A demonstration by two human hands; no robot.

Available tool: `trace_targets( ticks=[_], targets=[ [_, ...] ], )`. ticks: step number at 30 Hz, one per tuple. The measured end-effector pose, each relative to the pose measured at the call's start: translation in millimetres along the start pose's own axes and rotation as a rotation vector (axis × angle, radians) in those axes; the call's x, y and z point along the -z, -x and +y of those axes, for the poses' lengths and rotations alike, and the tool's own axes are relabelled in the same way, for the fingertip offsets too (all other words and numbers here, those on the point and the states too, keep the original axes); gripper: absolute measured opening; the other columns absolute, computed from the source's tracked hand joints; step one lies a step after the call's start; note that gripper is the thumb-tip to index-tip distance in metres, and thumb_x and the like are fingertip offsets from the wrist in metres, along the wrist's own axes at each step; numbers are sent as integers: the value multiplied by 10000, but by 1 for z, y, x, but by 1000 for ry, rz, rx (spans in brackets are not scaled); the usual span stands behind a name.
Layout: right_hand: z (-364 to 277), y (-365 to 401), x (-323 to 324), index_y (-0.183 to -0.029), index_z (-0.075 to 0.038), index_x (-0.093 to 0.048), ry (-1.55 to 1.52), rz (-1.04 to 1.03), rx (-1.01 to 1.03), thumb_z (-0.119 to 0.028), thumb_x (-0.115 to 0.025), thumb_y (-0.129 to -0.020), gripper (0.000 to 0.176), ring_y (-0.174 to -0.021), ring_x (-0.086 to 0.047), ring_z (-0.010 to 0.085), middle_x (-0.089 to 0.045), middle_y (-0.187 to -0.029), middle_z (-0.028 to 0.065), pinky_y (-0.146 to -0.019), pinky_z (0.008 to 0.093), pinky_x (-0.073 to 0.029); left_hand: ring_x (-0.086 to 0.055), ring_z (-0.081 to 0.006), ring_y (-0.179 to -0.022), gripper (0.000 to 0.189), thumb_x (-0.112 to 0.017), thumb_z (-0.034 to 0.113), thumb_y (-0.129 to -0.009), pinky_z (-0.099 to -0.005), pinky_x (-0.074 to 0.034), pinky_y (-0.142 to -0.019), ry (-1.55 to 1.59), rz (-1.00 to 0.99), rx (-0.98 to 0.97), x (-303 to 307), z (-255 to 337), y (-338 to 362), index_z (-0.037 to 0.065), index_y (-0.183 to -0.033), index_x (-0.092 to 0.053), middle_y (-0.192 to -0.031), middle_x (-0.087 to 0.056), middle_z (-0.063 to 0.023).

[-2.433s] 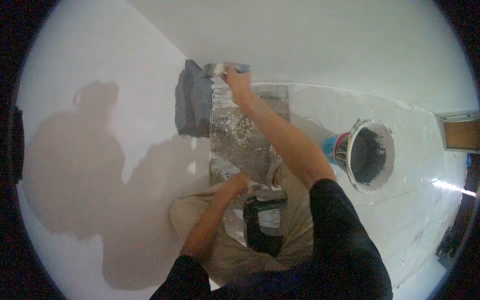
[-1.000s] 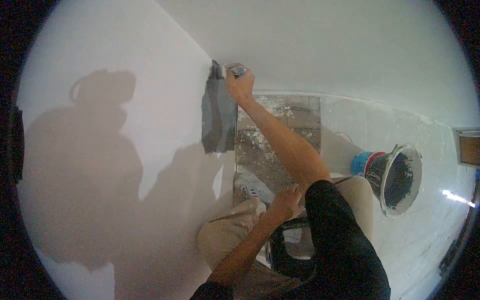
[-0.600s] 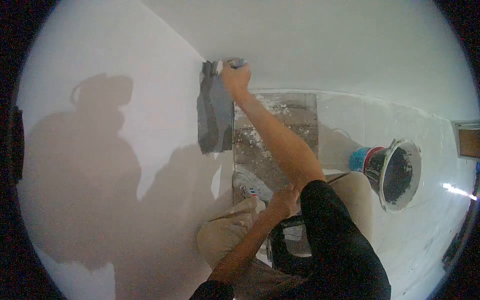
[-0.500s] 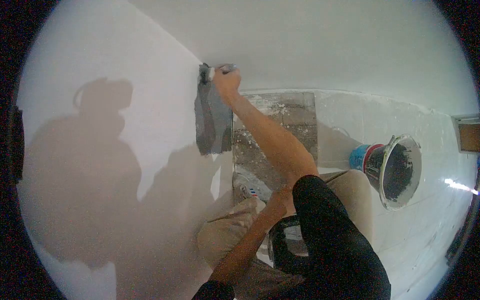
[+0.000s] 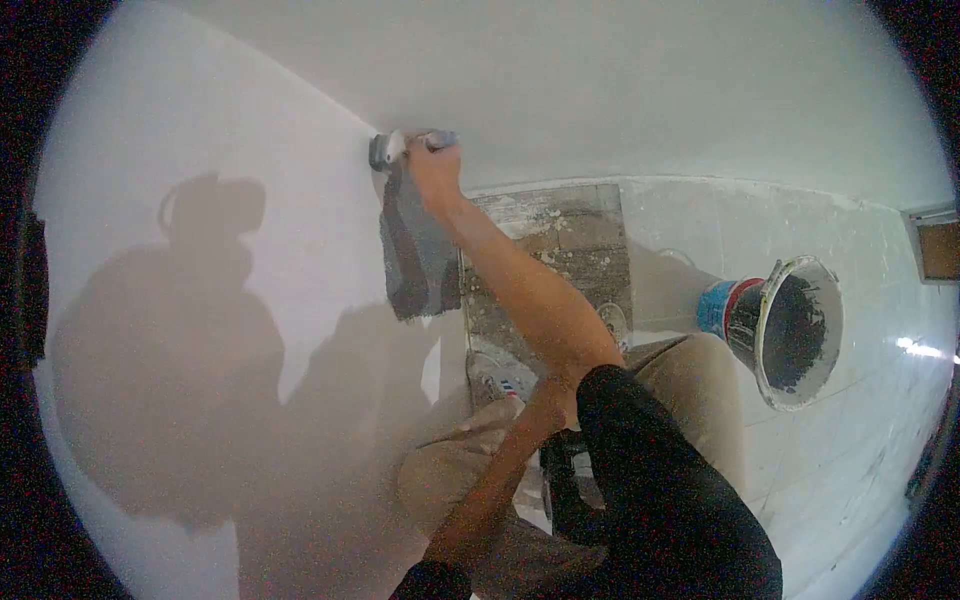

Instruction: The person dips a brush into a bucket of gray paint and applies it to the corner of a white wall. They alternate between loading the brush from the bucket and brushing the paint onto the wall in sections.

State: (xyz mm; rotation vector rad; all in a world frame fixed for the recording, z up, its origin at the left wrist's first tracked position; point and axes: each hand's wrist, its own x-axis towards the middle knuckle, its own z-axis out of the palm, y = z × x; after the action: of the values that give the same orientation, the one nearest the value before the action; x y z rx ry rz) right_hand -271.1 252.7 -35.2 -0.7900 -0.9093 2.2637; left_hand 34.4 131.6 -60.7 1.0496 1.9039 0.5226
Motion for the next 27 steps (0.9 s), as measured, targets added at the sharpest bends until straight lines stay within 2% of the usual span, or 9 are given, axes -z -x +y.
trace_targets(
  ticks=[3, 6, 12, 15, 17, 19, 21, 24, 27],
  targets=[
    [10, -6, 19, -910, 13, -609, 73, -13, 67, -57, -654, -817, 125, -757, -635, 177, -636, -830, 79, -659, 276, -534, -563, -370, -1083, 416, -606, 332, -845, -464, -446, -935, -79, -117, 70, -14, -4, -9, 22, -1122, -605, -1167, -596, -200],
    [54, -24, 21, -901, 11, -615, 505, 186, 166, -55, -645, -842, 93, -754, -632, 175, -632, -815, 68, -667, 267, -533, -570, -371, -1068, 409, -618, 319, -823, -456, -447, -936, 151, 111, 1, -9, -3, 2, 25, -1109, -616, -1141, -607, -205],
    [2, 9, 13, -934, 0, -611, 78, 3, 44, -59, -645, -838, 117, -731, -616, 141, -627, -774, 63, -587, 270, -470, -565, -363, -1082, 392, -617, 311, -815, -444, -450, -942, 178, 104, -43, -2, -8, 5, 30, -1087, -628, -1138, -612, -205],
    [37, -8, 26, -950, 0, -601, 236, 114, 64, -50, -636, -839, 128, -773, -630, 154, -632, -827, 77, -614, 266, -504, -552, -370, -1100, 410, -607, 317, -826, -439, -450, -943, -82, -39, 18, -28, -18, -13, 32, -1122, -605, -1193, -588, -200],
    [66, -21, 16, -944, 11, -604, 406, 167, 53, -38, -624, -845, 112, -790, -634, 166, -635, -856, 87, -635, 265, -517, -547, -371, -1110, 444, -601, 328, -834, -437, -448, -948, 311, 101, 119, -34, -17, -5, 32, -1163, -581, -1222, -571, -202],
    [62, -20, 10, -933, 19, -604, 368, 109, 58, -40, -623, -844, 108, -791, -637, 174, -639, -873, 93, -644, 268, -523, -543, -373, -1117, 476, -600, 339, -836, -436, -446, -953, 360, 78, 166, -19, -10, 0, 28, -1194, -560, -1238, -560, -209],
    [31, -7, 16, -919, 22, -602, 135, -55, 80, -56, -636, -836, 119, -774, -638, 176, -644, -876, 96, -643, 276, -520, -541, -375, -1121, 506, -605, 349, -834, -435, -442, -959, 80, -111, 149, 25, 17, 3, 21, -1215, -544, -1241, -556, -219],
    [22, 0, 31, -929, 28, -598, 112, 98, -6, -65, -642, -832, 141, -778, -640, 179, -645, -880, 96, -642, 284, -521, -535, -377, -1132, 516, -611, 348, -833, -440, -431, -973, 42, 145, -44, -23, -17, -12, 24, -1227, -535, -1262, -549, -208],
    [23, 12, 19, -958, 33, -600, 510, 230, -21, -57, -634, -834, 157, -793, -643, 179, -639, -911, 97, -663, 277, -532, -525, -381, -1144, 499, -612, 334, -833, -443, -424, -979, -44, -76, 116, -23, -7, -14, 40, -1229, -537, -1277, -551, -176]
  ],
)
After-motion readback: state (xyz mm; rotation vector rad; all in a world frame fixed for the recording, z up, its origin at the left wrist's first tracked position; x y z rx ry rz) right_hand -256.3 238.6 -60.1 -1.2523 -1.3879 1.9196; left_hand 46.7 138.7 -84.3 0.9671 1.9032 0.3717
